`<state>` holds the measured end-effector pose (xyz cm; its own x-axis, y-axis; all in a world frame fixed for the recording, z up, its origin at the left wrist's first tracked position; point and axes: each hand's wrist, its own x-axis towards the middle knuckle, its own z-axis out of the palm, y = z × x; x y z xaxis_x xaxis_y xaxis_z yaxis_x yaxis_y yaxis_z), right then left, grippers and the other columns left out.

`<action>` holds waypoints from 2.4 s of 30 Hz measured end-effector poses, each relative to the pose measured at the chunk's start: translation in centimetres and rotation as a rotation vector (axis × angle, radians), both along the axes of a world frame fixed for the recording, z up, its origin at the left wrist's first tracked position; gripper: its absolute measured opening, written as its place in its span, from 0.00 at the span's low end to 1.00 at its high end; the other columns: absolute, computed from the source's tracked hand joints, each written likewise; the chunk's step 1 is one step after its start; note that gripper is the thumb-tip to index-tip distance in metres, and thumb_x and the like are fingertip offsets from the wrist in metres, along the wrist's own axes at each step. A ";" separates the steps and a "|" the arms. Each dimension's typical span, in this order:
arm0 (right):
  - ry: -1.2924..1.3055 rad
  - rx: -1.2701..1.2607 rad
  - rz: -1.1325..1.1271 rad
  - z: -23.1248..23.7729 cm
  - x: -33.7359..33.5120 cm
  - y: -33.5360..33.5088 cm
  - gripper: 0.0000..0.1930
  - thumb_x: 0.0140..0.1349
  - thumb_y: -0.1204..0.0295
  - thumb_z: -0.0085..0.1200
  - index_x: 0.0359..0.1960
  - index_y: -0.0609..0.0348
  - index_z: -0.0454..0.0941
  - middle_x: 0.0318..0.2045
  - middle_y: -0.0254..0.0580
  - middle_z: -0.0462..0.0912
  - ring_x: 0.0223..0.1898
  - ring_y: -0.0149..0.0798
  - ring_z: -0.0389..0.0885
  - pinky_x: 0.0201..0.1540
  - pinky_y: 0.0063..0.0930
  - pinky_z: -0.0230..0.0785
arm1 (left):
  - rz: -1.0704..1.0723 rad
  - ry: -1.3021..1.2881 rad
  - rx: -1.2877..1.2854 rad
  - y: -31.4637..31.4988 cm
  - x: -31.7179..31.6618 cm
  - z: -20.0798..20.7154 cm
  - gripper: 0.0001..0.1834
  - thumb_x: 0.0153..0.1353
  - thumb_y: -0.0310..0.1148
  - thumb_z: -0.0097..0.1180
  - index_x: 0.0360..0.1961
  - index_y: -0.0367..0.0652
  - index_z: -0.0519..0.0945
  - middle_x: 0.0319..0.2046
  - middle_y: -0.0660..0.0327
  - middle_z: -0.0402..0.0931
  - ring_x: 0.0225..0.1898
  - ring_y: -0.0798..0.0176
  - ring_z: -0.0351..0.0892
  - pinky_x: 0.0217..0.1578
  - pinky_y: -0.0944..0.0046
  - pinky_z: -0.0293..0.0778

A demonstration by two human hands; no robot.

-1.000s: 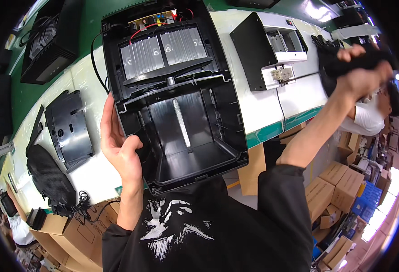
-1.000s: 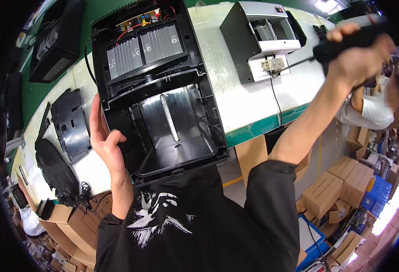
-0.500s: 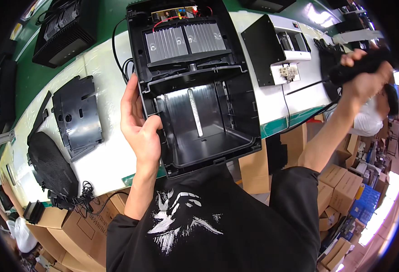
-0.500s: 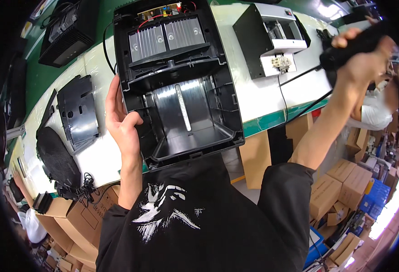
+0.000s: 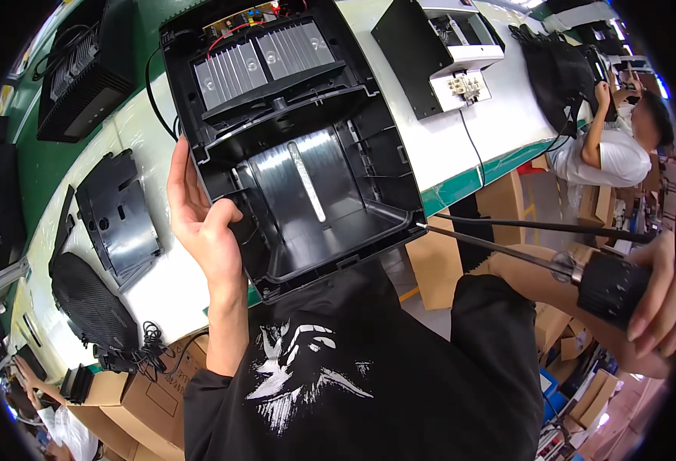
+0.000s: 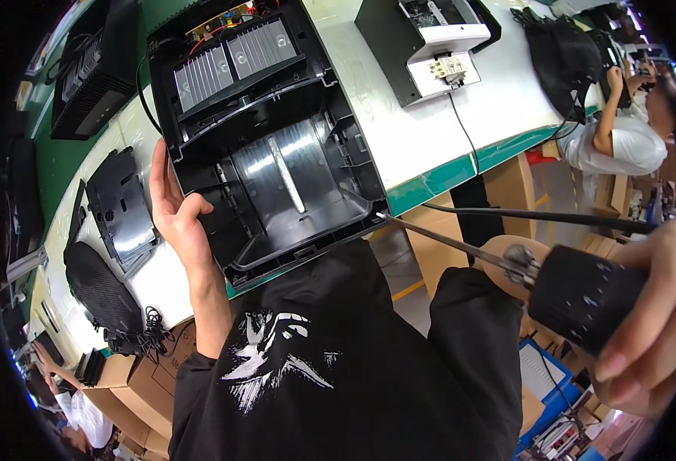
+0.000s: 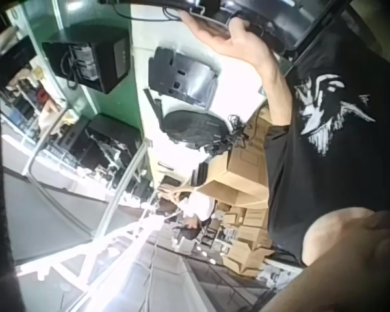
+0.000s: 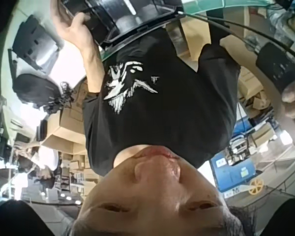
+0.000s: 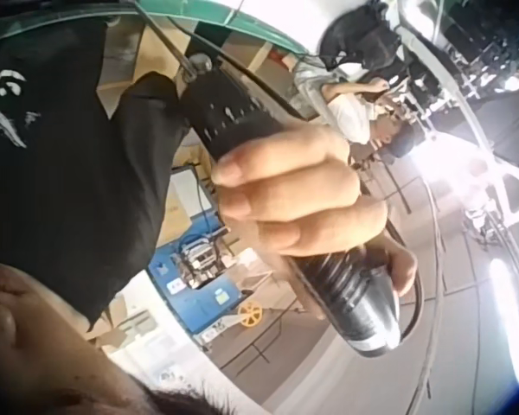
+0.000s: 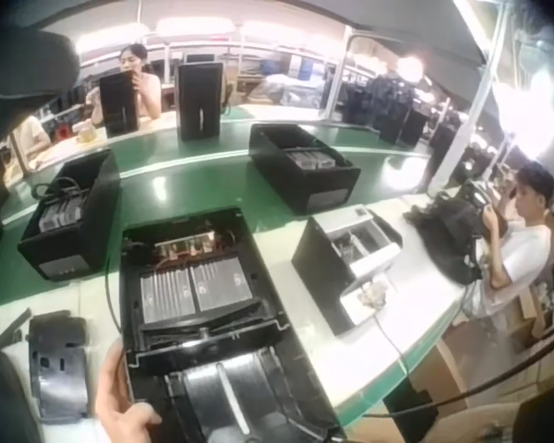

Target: The person is assembling components into a black electronic housing using an electric screwdriver.

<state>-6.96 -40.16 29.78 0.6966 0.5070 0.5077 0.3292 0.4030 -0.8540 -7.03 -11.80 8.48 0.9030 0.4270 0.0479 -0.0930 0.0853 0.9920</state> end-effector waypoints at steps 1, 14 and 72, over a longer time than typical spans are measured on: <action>0.002 0.004 0.000 -0.3 0.0 -0.4 0.25 0.66 0.50 0.36 0.34 0.65 0.67 0.22 0.47 0.73 0.23 0.44 0.76 0.28 0.36 0.76 | 0.000 0.002 0.004 0.1 0.0 0.0 0.45 0.31 0.12 0.38 0.62 0.29 0.61 0.63 0.50 0.59 0.67 0.56 0.53 0.64 0.66 0.52; 0.032 -0.121 -0.224 -6.9 -3.0 -1.5 0.30 0.45 0.46 0.65 0.34 0.61 0.70 0.29 0.40 0.75 0.24 0.38 0.77 0.29 0.31 0.73 | 0.013 0.009 0.092 0.4 0.0 -0.2 0.44 0.32 0.13 0.38 0.61 0.30 0.61 0.63 0.51 0.59 0.68 0.55 0.53 0.63 0.67 0.54; -0.411 0.135 -1.275 -9.6 6.0 -8.9 0.51 0.38 0.17 0.19 0.22 0.61 0.68 0.16 0.44 0.71 0.15 0.39 0.68 0.24 0.33 0.66 | -0.012 -0.031 0.019 -0.1 0.3 0.1 0.44 0.31 0.16 0.39 0.61 0.28 0.61 0.63 0.50 0.59 0.68 0.54 0.50 0.65 0.66 0.49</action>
